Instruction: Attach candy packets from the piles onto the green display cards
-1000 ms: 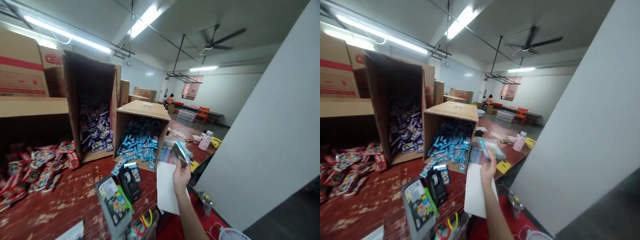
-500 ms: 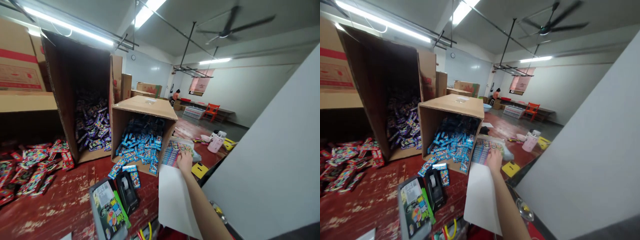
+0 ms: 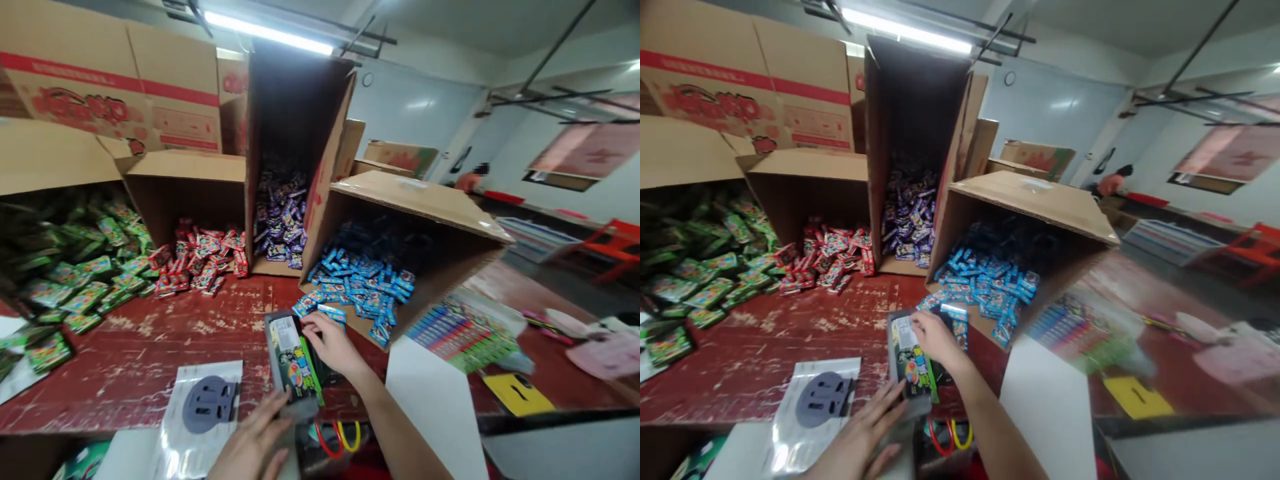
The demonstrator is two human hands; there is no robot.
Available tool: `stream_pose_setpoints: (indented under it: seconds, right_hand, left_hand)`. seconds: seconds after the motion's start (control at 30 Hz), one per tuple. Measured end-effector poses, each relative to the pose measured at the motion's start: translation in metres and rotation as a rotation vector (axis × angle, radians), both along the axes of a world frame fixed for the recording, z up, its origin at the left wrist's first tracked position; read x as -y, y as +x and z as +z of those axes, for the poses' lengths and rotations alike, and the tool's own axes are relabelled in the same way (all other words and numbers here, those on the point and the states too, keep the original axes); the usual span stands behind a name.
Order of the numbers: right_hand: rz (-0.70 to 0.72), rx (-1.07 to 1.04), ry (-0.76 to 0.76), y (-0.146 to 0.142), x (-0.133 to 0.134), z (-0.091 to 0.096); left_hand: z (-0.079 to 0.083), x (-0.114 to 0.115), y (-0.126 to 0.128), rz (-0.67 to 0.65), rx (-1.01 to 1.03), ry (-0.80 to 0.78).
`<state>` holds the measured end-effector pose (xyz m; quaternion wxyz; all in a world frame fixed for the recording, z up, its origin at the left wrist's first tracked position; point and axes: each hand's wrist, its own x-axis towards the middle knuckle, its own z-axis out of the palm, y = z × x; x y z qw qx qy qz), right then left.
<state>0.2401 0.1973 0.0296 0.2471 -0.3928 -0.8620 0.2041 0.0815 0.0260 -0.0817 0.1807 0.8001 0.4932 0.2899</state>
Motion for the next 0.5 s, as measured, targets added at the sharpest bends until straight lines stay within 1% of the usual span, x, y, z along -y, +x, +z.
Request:
stream_pose_setpoints:
  seconds: [0.03,0.07,0.13,0.2,0.27,0.33,0.4,0.47,0.5]
  right_hand:
    - [0.035,0.090,-0.101,-0.016,-0.011,-0.005]
    - [0.051,0.162,-0.162,-0.029,-0.024,-0.011]
    - [0.066,0.251,-0.205,-0.048,-0.050,-0.022]
    - [0.092,0.347,-0.267,-0.060,-0.073,-0.031]
    - [0.133,0.436,-0.334,-0.066,-0.088,-0.032]
    - [0.168,0.490,-0.379,-0.065,-0.096,-0.024]
    - [0.167,0.490,-0.382,-0.055,-0.096,-0.007]
    - [0.124,0.442,-0.345,-0.037,-0.086,0.015]
    - [0.099,0.416,-0.320,-0.026,-0.076,0.026]
  left_hand:
    - [-0.006,-0.008,0.007,-0.034,-0.071,-0.025]
    - [-0.011,-0.015,0.013,-0.060,-0.129,-0.056]
    - [-0.018,-0.025,0.022,-0.077,-0.206,-0.110]
    - [-0.022,-0.030,0.028,-0.094,-0.233,-0.120]
    - [-0.025,-0.033,0.029,-0.109,-0.227,-0.090]
    - [-0.027,-0.036,0.029,-0.134,-0.210,-0.048]
    - [-0.027,-0.039,0.030,-0.155,-0.177,0.019]
    - [-0.019,-0.042,0.034,-0.106,-0.102,0.112]
    - [-0.011,-0.043,0.037,-0.041,-0.054,0.150]
